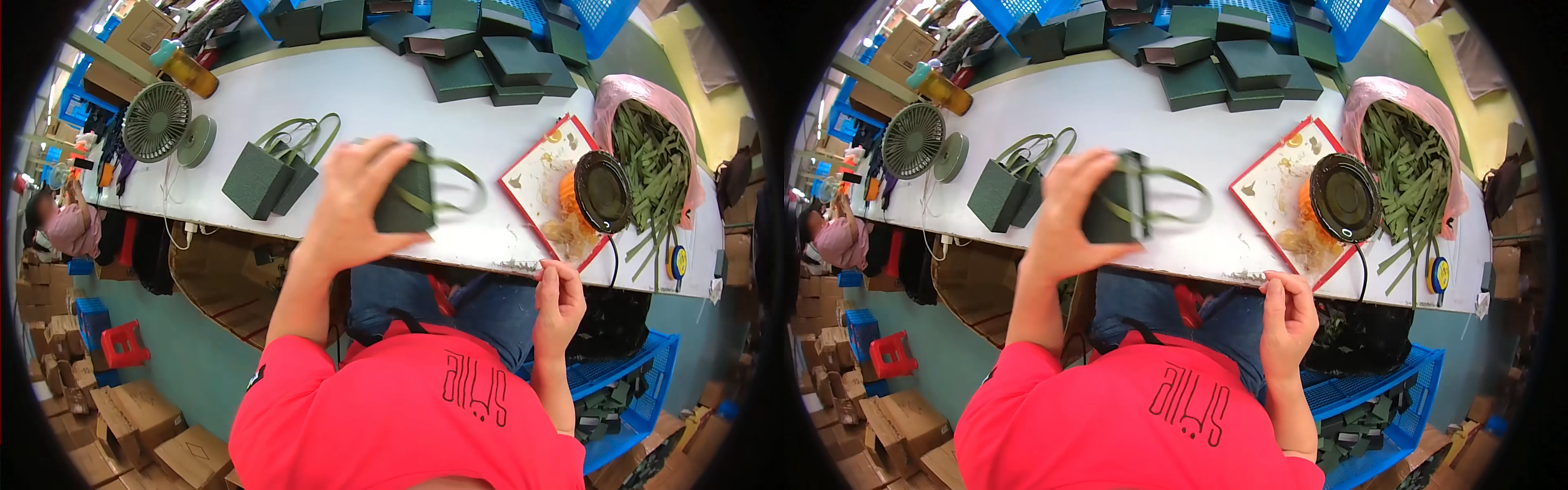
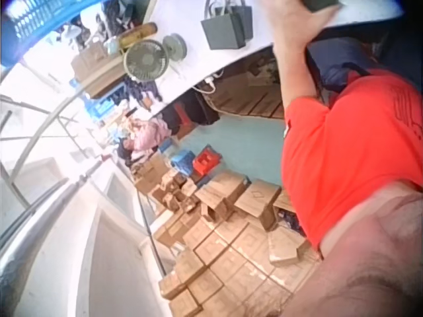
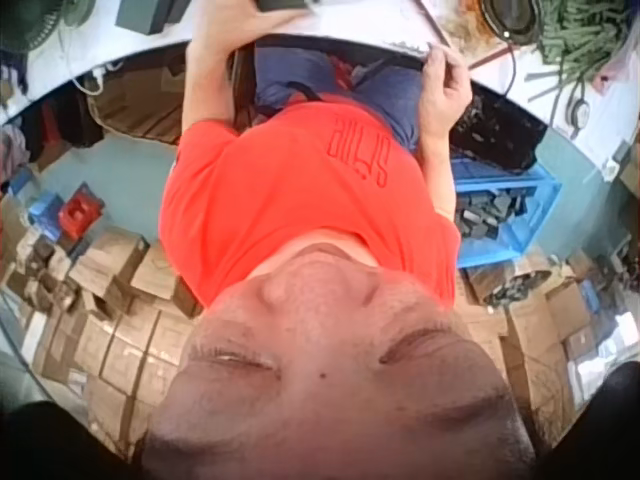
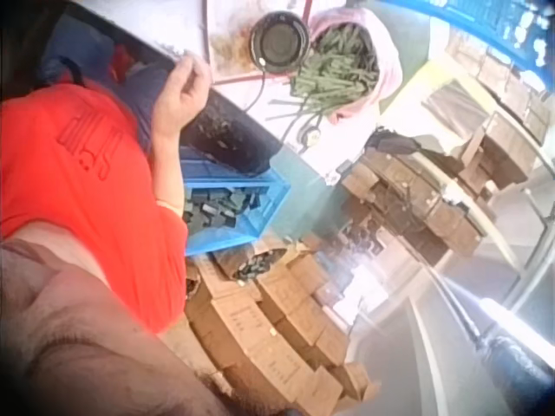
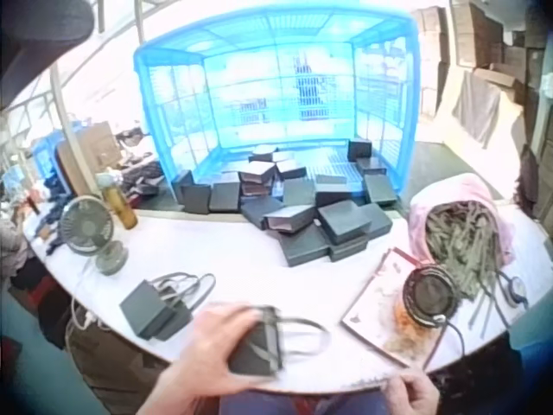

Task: The person sits at a table in a workshop and assembles small green boxes by attaching green ribbon handles. They pick up a box, dip a ribbon end into a hot glue pot, and press it onto the box to secure the handle. The person repeats this process for multiple boxes, placing finished units on the table.

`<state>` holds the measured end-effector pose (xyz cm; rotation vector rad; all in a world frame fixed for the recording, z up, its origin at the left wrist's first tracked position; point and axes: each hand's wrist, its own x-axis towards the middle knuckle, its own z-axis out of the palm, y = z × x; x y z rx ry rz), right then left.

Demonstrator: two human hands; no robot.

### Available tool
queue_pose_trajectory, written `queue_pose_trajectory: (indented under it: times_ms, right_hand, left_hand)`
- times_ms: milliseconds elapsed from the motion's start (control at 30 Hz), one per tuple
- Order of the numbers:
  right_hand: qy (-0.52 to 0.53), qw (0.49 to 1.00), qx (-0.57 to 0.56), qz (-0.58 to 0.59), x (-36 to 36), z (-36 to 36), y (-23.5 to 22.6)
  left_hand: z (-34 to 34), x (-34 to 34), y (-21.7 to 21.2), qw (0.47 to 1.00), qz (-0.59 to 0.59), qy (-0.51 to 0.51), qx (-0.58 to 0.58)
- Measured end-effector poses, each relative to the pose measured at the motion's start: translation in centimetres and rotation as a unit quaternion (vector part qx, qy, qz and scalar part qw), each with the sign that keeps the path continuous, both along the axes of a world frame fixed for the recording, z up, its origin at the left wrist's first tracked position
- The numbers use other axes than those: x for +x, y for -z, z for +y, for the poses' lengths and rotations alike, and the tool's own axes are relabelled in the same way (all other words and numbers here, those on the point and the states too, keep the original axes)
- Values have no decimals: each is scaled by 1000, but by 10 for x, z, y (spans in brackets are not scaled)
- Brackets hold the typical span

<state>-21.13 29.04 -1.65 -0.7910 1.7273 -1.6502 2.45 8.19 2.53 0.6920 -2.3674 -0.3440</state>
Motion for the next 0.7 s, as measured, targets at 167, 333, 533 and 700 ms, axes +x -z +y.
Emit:
queue_pose_trajectory:
  times_ms: [167,333,533,700]
  right_hand:
    - [6,1000,15,24,-2,7,8]
    - [26,999,32,-21,-8,11,8]
    - [44,998,-14,-53,-19,12,8]
    - [54,991,-21,-119,-22,13,2]
  left_hand:
    - [-14,69,-28,955,14,-285,-78]
    - [-33,111,-17,885,-166,-433,-32]
    - [-22,68,-37,885,-41,-447,-121]
    - [-28,-10,-28,970,130,-201,-49]
